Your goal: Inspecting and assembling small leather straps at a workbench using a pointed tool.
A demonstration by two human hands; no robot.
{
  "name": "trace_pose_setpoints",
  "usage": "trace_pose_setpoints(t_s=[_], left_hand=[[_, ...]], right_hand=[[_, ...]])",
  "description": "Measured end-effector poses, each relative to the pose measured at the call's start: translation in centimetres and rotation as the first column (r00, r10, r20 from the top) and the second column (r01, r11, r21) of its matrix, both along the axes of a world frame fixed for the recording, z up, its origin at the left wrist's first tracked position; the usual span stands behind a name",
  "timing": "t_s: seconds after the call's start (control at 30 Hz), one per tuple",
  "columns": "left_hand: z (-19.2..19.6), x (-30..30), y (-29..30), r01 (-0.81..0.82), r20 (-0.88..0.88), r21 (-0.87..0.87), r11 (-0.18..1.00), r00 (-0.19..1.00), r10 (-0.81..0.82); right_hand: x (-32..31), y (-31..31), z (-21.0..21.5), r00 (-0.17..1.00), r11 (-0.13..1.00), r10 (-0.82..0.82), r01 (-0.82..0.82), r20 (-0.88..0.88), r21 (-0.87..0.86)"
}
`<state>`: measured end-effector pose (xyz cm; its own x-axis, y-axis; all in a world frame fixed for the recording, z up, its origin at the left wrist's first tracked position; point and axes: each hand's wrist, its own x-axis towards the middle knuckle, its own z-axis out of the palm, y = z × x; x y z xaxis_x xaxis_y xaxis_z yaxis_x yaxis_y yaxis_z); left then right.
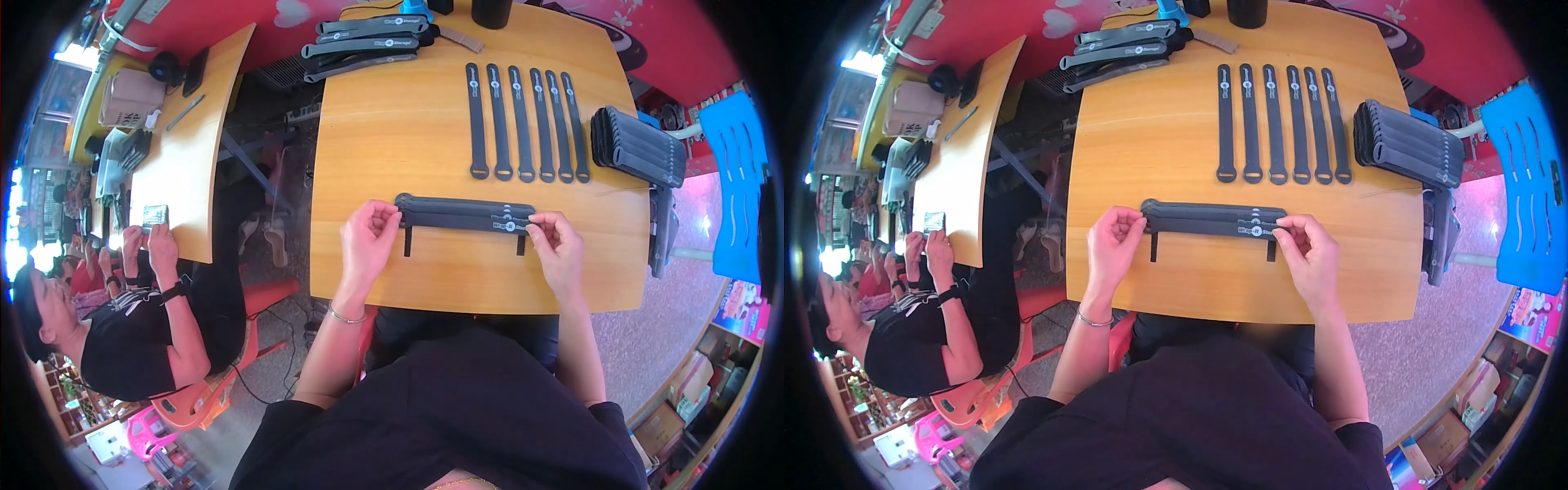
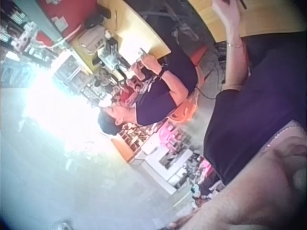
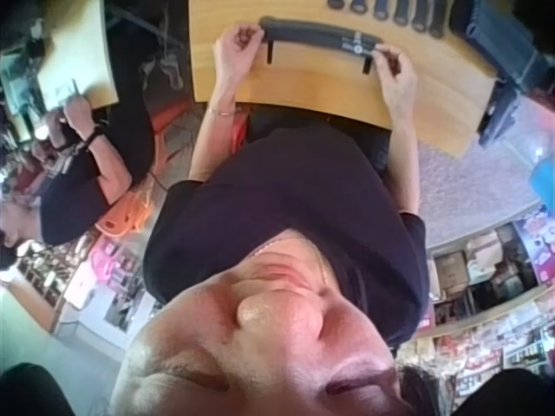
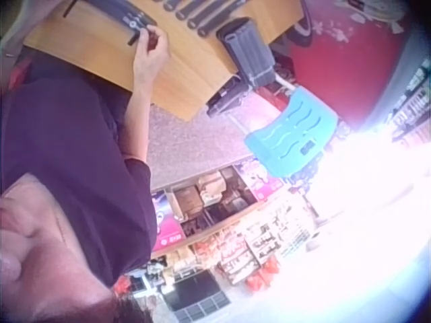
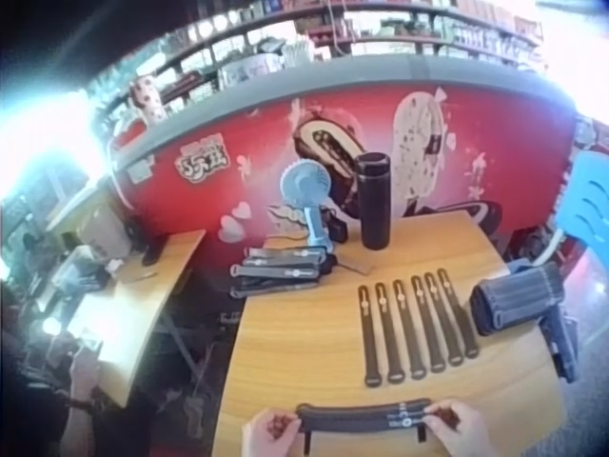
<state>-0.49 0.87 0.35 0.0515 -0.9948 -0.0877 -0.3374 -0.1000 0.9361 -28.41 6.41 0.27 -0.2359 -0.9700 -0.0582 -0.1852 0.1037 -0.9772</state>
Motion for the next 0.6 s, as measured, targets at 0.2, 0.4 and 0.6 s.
trace_pose_setpoints(t_s=[0.2, 0.4, 0.6], left_hand=[[-0.52, -0.04, -0.08, -0.026, -0.038, -0.007, 1.0, 0.999, 0.026], [-0.43, -0.08, -0.18, -0.029, -0.032, 0.014, 0.999, 0.999, 0.03], [-0.59, -0.17, -0.18, -0.037, -0.014, 0.004, 0.999, 0.999, 0.037]], right_hand=[[0.25, -0.2, 0.06, 0.999, 1.0, -0.03, 0.03, -0.041, -0.002], [0.37, -0.38, -0.13, 0.997, 0.999, -0.047, 0.047, -0.067, -0.001], [0.36, -0.55, -0.26, 0.991, 0.998, -0.064, 0.065, -0.121, 0.004]])
